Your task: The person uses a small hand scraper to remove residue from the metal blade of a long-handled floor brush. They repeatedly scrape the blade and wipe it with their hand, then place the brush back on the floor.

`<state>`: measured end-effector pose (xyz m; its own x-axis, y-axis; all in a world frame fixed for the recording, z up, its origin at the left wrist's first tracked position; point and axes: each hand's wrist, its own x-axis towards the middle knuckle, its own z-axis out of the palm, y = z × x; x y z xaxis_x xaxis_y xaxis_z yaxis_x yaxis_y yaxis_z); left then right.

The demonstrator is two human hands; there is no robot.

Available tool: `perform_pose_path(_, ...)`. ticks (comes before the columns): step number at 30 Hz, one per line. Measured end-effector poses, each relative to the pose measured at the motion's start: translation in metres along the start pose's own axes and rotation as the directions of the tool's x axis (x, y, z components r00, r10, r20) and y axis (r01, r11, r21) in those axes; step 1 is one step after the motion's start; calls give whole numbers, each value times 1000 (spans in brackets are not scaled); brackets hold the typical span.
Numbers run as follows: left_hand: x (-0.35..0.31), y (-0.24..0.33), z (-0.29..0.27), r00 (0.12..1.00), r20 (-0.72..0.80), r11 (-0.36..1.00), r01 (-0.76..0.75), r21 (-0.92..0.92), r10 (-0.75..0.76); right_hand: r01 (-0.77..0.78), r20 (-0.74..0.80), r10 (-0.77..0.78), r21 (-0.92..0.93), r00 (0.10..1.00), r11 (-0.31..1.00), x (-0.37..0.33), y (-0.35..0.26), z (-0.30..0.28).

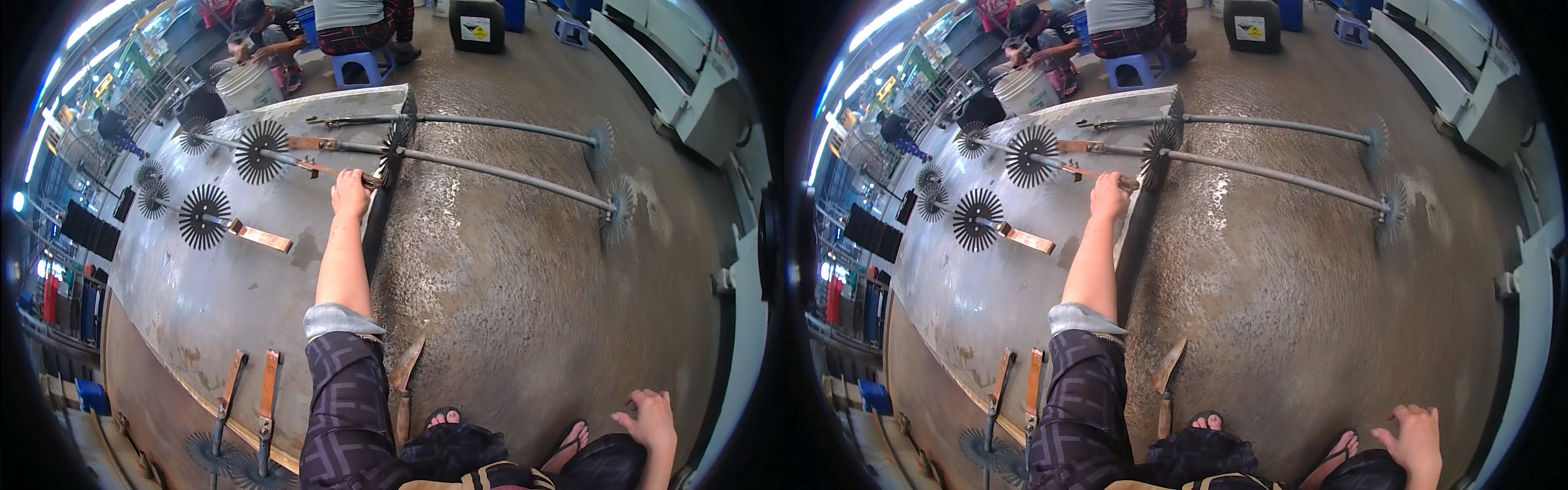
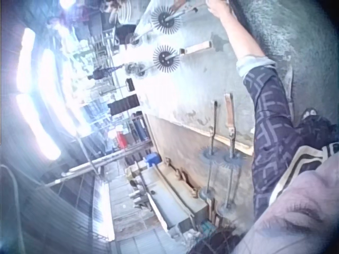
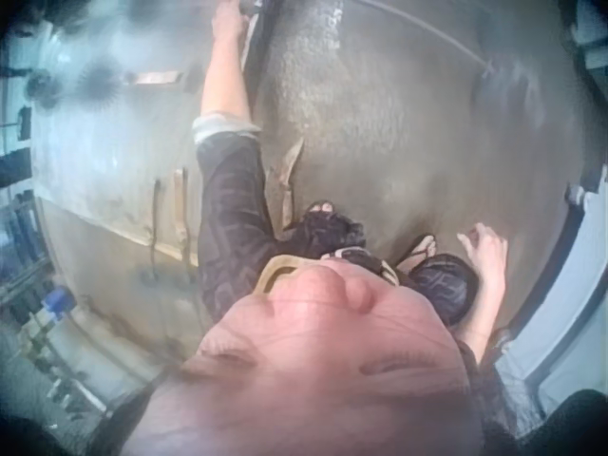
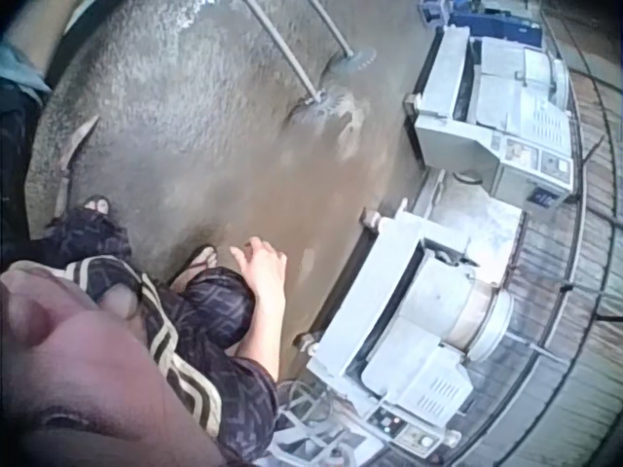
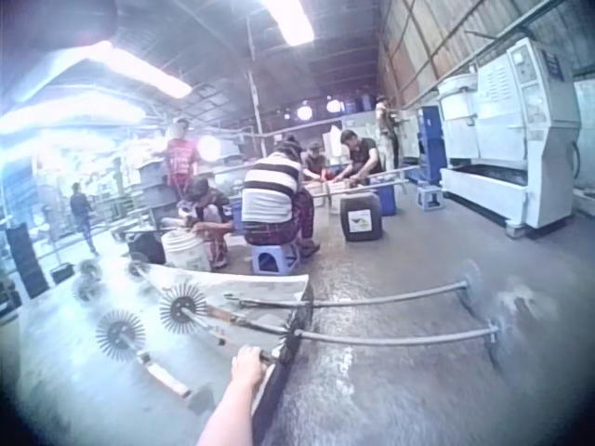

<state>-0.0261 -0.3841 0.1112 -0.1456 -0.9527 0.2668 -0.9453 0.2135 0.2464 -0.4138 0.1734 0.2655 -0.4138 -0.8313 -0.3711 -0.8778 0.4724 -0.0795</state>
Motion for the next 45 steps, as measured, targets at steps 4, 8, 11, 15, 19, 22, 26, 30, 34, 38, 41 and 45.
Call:
perform_pose_path(4, -6, -2, 0, 999, -32, 1000, -14, -17, 14, 144, 3, -145, 104, 989, 984, -6, -19, 12)
perform_pose_path(8, -18, 4, -14, 999, 23, 999, -36, -24, 36, 161, 65, -168, 92, 984, 983, 2, -24, 19)
perform_pose_path(11, -24, 1, -20, 998, 9, 997, -59, -40, 60, 157, 70, -162, 68, 984, 985, 5, -25, 17)
perform_pose_path(15, -33, 0, -25, 996, -13, 994, -91, 68, 92, 157, 139, -178, 149, 974, 976, 14, -26, 16)
perform_pose_path(19, -31, 21, -49, 980, 96, 938, -193, 289, 172, 117, 194, -151, 178, 969, 977, 17, -22, 12)
perform_pose_path(22, -25, 9, -51, 933, 169, 825, -360, 436, 318, 119, 201, -156, 186, 967, 975, 15, -19, 13)
perform_pose_path(26, -36, 12, -65, 879, 254, 761, -477, 439, 403, 137, 195, -174, 191, 965, 972, 10, -18, 10)
perform_pose_path(30, -86, 41, -80, 815, 188, 739, -577, 347, 548, 160, 244, -204, 191, 948, 969, 9, -22, 4)
perform_pose_path(34, -135, 60, -72, 810, 27, 793, -580, 187, 586, 335, 358, -369, 155, 858, 930, 30, -39, 6)
perform_pose_path(38, -154, 52, -69, 835, -60, 836, -541, 97, 547, 553, 570, -523, 139, 634, 822, 70, -75, 18)
perform_pose_path(41, -159, 52, -67, 842, -43, 843, -536, 41, 538, 549, 643, -529, 195, 553, 813, 122, -116, 32)
perform_pose_path(45, -158, 57, -70, 882, 31, 882, -468, -55, 470, 540, 289, -680, 436, 674, 720, 219, -195, 70)
